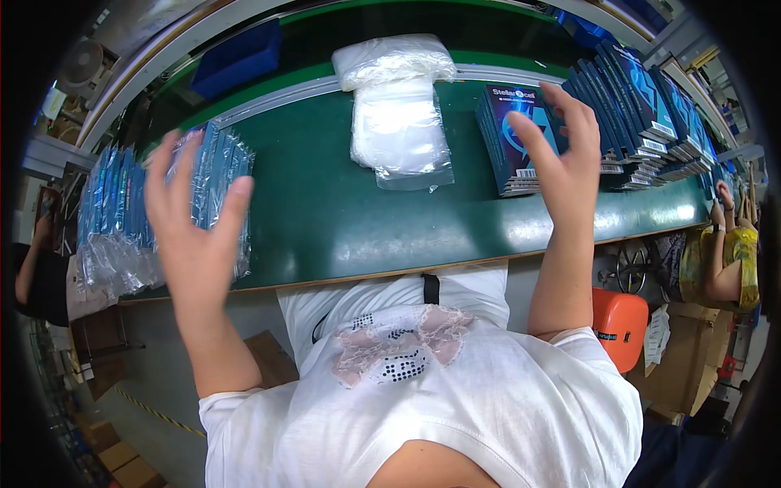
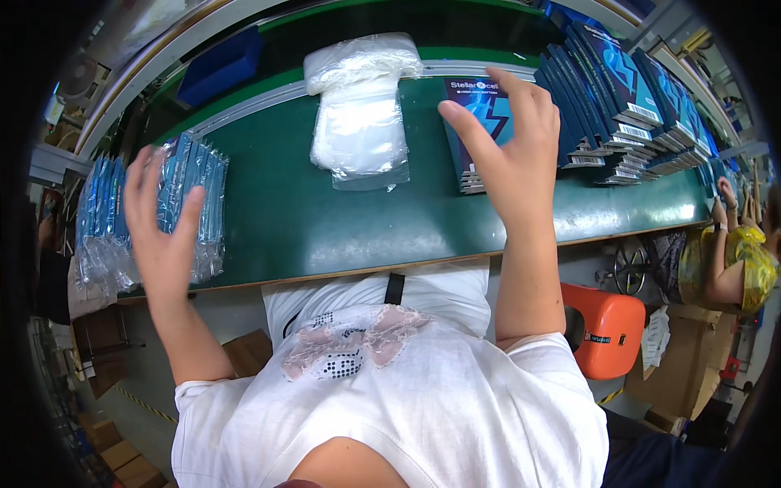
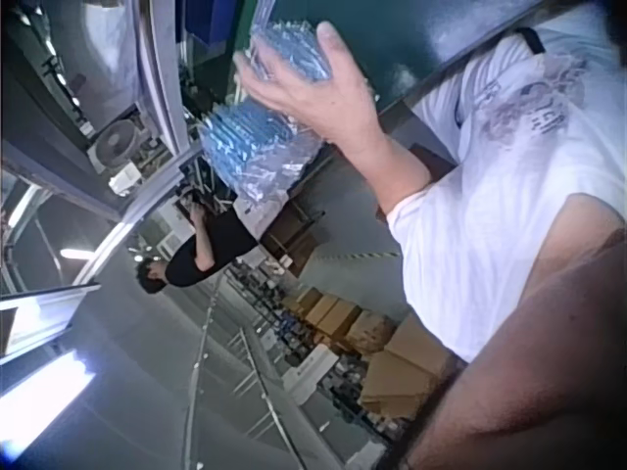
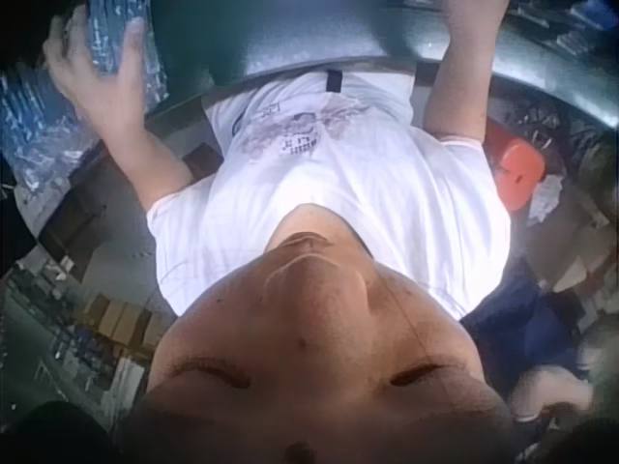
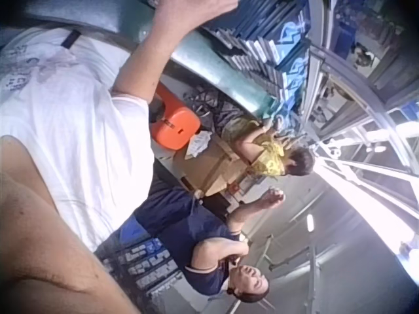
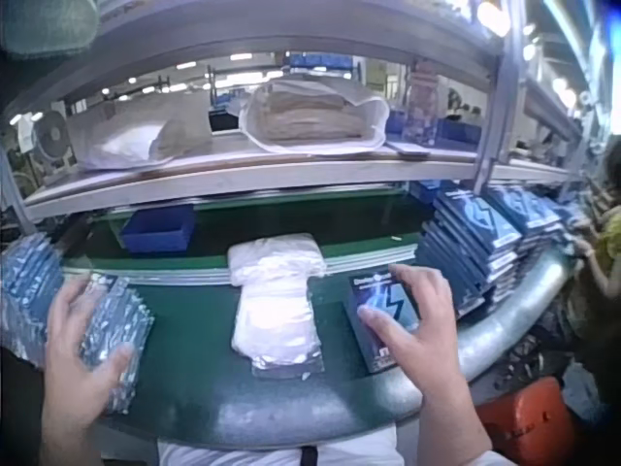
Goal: The person repeatedly picks up blue rectangular boxes labeled 'Stellar Cell' and places them into clear plastic bags on a green conveyor belt. They then move the packaged items to a growing stack on the left side of the belt. The process is continuous and repetitive throughout the clip.
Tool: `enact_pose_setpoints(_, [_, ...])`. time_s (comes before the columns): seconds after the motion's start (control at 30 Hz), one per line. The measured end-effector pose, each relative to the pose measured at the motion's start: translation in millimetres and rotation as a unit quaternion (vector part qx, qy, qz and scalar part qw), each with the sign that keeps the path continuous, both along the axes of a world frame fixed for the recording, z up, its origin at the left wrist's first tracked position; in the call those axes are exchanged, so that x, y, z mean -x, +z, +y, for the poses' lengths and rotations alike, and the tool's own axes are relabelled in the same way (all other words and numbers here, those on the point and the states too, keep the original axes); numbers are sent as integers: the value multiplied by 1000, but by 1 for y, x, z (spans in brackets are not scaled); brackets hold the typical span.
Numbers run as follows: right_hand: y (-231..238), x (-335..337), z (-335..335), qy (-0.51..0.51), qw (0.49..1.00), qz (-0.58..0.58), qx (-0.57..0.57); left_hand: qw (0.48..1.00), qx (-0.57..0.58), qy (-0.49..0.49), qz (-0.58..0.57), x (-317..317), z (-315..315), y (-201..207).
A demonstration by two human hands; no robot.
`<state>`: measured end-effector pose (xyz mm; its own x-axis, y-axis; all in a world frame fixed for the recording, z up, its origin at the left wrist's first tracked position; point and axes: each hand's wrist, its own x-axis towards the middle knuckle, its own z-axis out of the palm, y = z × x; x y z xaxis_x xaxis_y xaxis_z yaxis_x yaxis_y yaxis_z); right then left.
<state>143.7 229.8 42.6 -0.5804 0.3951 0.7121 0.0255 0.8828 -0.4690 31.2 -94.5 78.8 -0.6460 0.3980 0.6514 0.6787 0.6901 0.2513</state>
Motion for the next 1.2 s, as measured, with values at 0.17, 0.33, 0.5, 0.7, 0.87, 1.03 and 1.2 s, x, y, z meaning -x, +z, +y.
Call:
enact_pose_setpoints(0.17, [-25,15,10,-113,963,-244,28,952,100,-276,-91,-23,65,-43])
enact_pose_setpoints(0.33, [-26,8,-6,0,999,18,51,951,75,-279,-110,-2,89,-93])
enact_pose_setpoints(0.5, [-18,-22,-43,327,751,75,569,944,-12,-273,-187,-1,97,-87])
enact_pose_setpoints(0.7, [-52,-24,-61,391,510,-139,754,933,-70,-244,-254,-6,98,-85])
enact_pose_setpoints(0.87, [-66,-13,-61,382,473,-152,779,906,-116,-232,-334,-5,95,-89])
enact_pose_setpoints(1.03, [-65,-9,-51,367,530,-134,752,860,-144,-160,-462,2,87,-92])
enact_pose_setpoints(1.2, [-66,-12,-62,303,611,-104,724,800,-212,-160,-537,-6,81,-90])
